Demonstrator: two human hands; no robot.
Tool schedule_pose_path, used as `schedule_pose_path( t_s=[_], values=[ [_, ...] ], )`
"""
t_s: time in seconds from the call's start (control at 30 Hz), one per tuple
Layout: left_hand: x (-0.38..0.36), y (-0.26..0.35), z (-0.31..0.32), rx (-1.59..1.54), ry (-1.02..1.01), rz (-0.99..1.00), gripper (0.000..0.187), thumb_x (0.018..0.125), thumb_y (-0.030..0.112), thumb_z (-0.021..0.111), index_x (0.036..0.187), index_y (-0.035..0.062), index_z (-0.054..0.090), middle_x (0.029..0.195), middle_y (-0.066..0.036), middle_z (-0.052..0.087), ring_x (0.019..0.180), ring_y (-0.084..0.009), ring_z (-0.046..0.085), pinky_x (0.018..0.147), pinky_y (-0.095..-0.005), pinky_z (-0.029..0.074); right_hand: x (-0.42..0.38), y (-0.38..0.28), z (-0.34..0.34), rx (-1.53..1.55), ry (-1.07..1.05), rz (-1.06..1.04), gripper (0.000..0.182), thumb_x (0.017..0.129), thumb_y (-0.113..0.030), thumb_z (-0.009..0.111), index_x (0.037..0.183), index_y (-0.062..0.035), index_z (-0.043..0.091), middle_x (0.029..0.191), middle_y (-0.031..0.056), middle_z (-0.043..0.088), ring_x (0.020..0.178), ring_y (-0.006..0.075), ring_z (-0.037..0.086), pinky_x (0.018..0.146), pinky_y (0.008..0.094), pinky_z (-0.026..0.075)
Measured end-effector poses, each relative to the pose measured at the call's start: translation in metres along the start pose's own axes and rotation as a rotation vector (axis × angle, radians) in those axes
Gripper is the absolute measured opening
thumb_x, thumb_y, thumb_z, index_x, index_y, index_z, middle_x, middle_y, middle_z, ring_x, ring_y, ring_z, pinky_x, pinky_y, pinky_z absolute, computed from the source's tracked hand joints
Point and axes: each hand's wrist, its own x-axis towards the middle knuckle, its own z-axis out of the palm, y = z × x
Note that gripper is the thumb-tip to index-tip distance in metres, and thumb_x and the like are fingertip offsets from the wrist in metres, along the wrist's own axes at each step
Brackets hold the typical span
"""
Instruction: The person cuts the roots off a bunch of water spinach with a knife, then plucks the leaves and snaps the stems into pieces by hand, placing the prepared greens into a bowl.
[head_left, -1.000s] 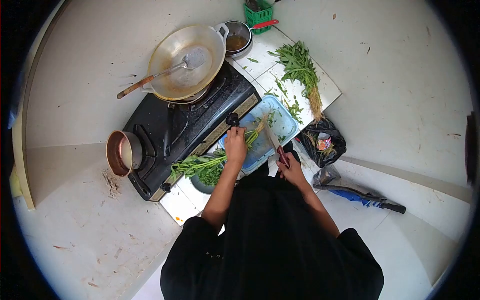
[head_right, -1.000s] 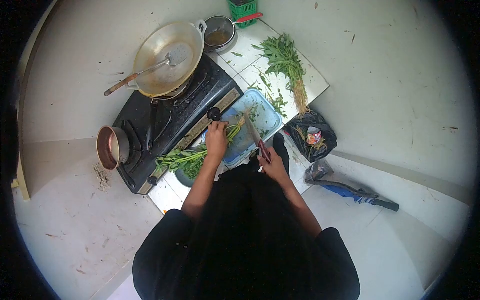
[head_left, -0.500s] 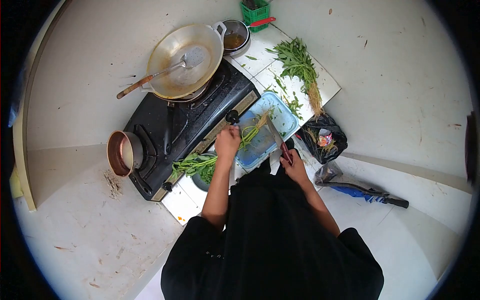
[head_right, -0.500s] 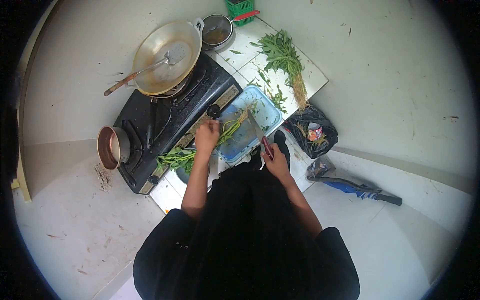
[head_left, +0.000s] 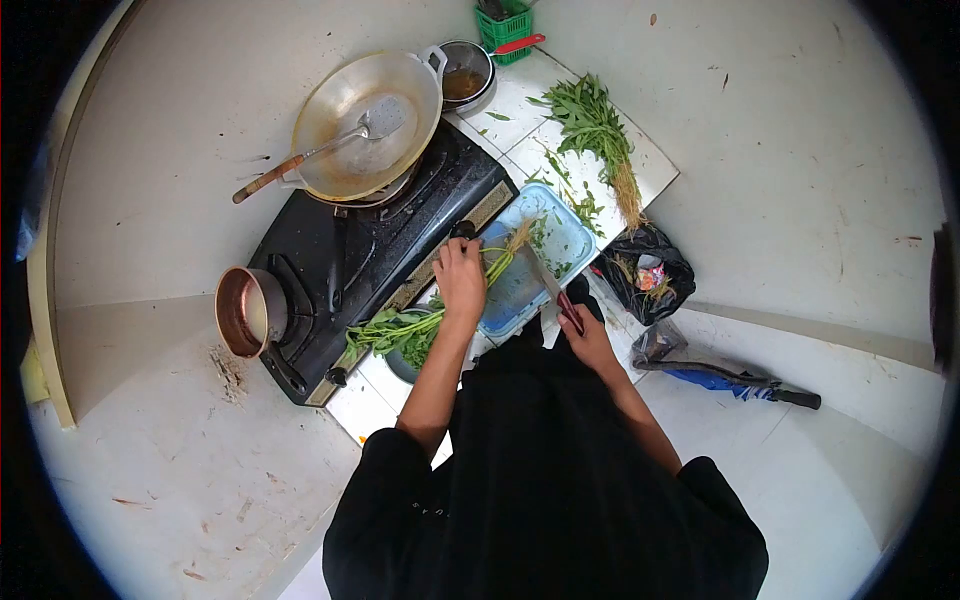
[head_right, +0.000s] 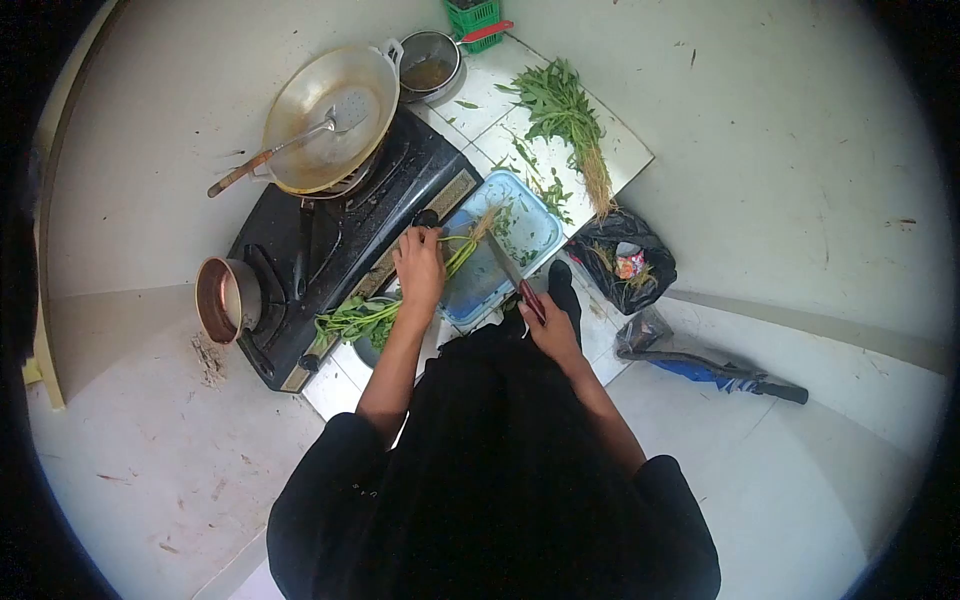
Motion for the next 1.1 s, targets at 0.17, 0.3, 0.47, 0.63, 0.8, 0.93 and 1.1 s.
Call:
schedule_pose_path(
  t_s=[0.17, 0.3, 0.47, 0.63, 0.8, 0.93, 1.1],
  values=[
    [-0.013, 0.018, -0.006, -0.087, -0.004, 0.034, 0.024, 0.087, 0.02, 0.067, 0.108, 0.0089, 0.067, 0.104, -0.009, 0.061, 0.099, -0.0275, 0.056, 0.084, -0.0439, 0.036, 0.002, 0.01, 0.005, 0.078, -0.08, -0.011, 0.027, 0.094, -0.027, 0.062, 0.103, -0.003, 0.054, 0.078, 0.0225, 0.063, 0.073, 0.0394, 0.066, 0.066, 0.043, 0.049],
    [-0.022, 0.007, 0.035, -0.096, -0.055, -0.018, 0.023, 0.086, 0.023, 0.068, 0.106, 0.0101, 0.068, 0.099, -0.008, 0.063, 0.095, -0.0269, 0.058, 0.083, -0.0433, 0.037, 0.004, -0.005, 0.006, 0.104, -0.09, 0.041, 0.023, 0.094, -0.022, 0.061, 0.104, -0.0032, 0.052, 0.078, 0.0232, 0.063, 0.075, 0.0418, 0.065, 0.066, 0.0442, 0.049],
    [-0.029, 0.001, 0.062, -0.278, -0.062, -0.105, 0.017, 0.087, 0.023, 0.068, 0.098, 0.011, 0.07, 0.094, -0.005, 0.064, 0.092, -0.0263, 0.06, 0.081, -0.0413, 0.038, 0.002, -0.012, 0.004, -0.053, -0.051, -0.074, 0.028, 0.095, -0.027, 0.06, 0.108, -0.0037, 0.051, 0.08, 0.0258, 0.063, 0.079, 0.0464, 0.064, 0.067, 0.0478, 0.048],
    [-0.044, 0.009, 0.06, -0.27, -0.04, -0.061, 0.014, 0.085, 0.017, 0.067, 0.096, 0.0088, 0.069, 0.092, -0.008, 0.064, 0.093, -0.0283, 0.06, 0.08, -0.0409, 0.04, 0.001, -0.016, 0.005, -0.094, -0.091, -0.034, 0.028, 0.097, -0.029, 0.057, 0.107, -0.0036, 0.052, 0.081, 0.026, 0.064, 0.082, 0.0457, 0.064, 0.068, 0.05, 0.048],
    [-0.042, 0.008, 0.059, -0.386, -0.007, -0.093, 0.011, 0.084, 0.011, 0.067, 0.095, 0.007, 0.069, 0.09, -0.01, 0.062, 0.091, -0.0307, 0.059, 0.078, -0.0435, 0.043, 0.001, -0.015, 0.003, -0.155, -0.134, -0.103, 0.027, 0.096, -0.029, 0.057, 0.103, -0.0031, 0.053, 0.084, 0.0257, 0.065, 0.082, 0.0461, 0.063, 0.069, 0.0521, 0.048],
    [-0.042, 0.004, 0.061, -0.407, -0.041, -0.089, 0.011, 0.083, 0.009, 0.068, 0.092, 0.0027, 0.07, 0.091, -0.013, 0.064, 0.092, -0.0347, 0.06, 0.079, -0.0447, 0.046, 0.001, -0.015, 0.0, -0.245, -0.106, -0.115, 0.025, 0.095, -0.027, 0.057, 0.099, -0.0032, 0.053, 0.086, 0.0252, 0.065, 0.083, 0.0465, 0.063, 0.07, 0.0538, 0.048],
    [-0.044, 0.002, 0.068, -0.448, 0.032, -0.044, 0.007, 0.081, 0.007, 0.068, 0.088, 0.0051, 0.068, 0.088, -0.01, 0.06, 0.089, -0.032, 0.059, 0.077, -0.0438, 0.044, 0.007, -0.022, 0.002, -0.306, -0.086, -0.139, 0.024, 0.095, -0.027, 0.056, 0.098, -0.0036, 0.053, 0.086, 0.0244, 0.065, 0.083, 0.046, 0.063, 0.071, 0.0546, 0.049]
  ],
)
